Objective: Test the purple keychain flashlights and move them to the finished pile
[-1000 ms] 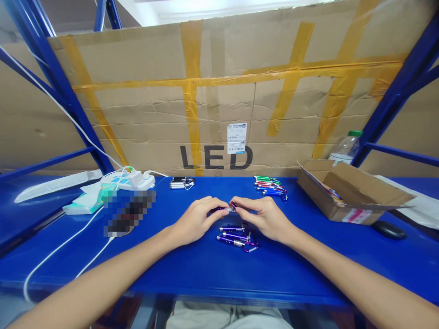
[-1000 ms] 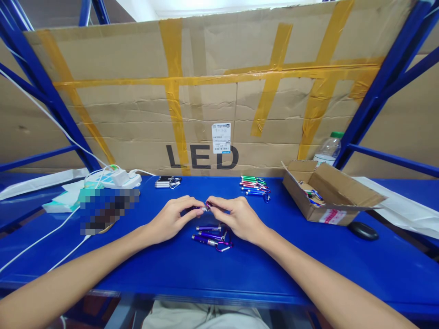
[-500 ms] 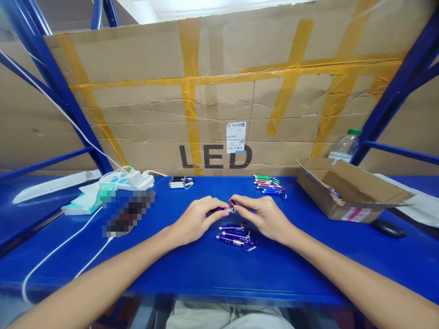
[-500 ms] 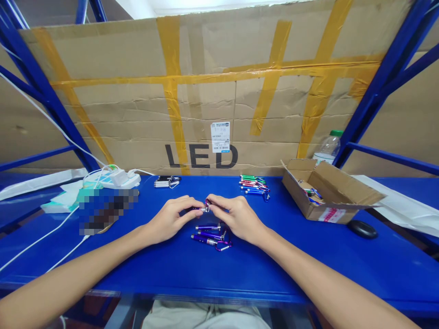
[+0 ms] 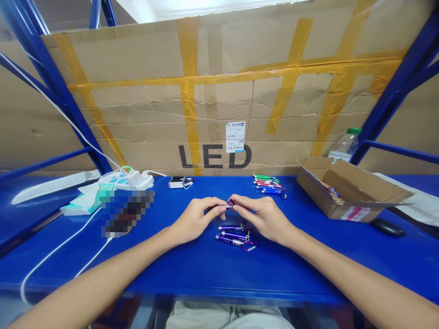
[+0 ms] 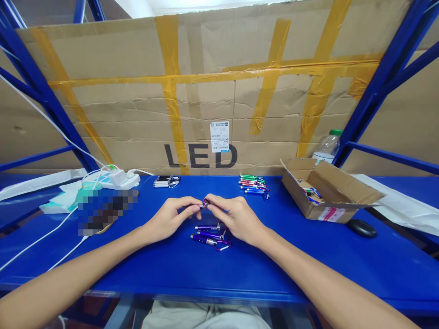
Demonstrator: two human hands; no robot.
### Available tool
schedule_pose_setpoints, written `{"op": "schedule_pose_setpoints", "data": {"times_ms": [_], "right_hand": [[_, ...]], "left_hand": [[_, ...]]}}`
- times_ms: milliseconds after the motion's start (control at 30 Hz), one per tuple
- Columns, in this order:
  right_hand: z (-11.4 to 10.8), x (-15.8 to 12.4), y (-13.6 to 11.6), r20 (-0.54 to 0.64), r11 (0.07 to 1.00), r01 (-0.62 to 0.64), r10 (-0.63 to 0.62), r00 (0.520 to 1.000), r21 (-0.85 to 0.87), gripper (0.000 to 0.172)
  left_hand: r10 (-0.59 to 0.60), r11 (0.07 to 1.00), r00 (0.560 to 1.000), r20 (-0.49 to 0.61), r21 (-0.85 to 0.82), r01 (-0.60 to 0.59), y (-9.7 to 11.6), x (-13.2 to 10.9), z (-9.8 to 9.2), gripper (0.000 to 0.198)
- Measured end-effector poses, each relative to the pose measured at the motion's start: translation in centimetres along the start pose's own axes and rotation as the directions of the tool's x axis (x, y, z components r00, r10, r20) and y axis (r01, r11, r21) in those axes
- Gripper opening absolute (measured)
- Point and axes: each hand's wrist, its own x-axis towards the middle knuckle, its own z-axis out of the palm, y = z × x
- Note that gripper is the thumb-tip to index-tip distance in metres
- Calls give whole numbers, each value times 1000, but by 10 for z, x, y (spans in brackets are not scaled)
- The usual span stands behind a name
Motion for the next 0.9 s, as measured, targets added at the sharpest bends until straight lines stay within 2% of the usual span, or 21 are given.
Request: {"op": "schedule_pose_setpoints", "data": {"times_ms": [133,300,400,500,600,767,900], "right_hand": [[1,0,-2,34,999,-40,39,999,25,36],[3,3,-7,19,988,-107,106,994,112,31],[2,5,-8,-14,985,-119,122,992,122,28],[2,6,-7,-60,987,-124,131,990,102,26],[2,6,-6,-74,987,-131,138,988,89,22],[3,6,-4,-93,989,-142,138,986,-32,24],[3,7,0,-74,975,-195,188,979,-109,24]], "left_hand": [[-57,996,997,-43,-71,54,1,2,0,33],[-22,1000,989,-146,15,24,1,4,0,24],[-42,998,984,-173,27,48,-3,4,0,25],[-97,995,986,-138,17,100,-6,4,0,27],[-105,987,991,-86,116,114,-6,4,-1,23],[6,950,1000,-12,313,-2,-8,2,-2,21],[8,929,999,43,368,-23,-12,1,-3,24]]}}
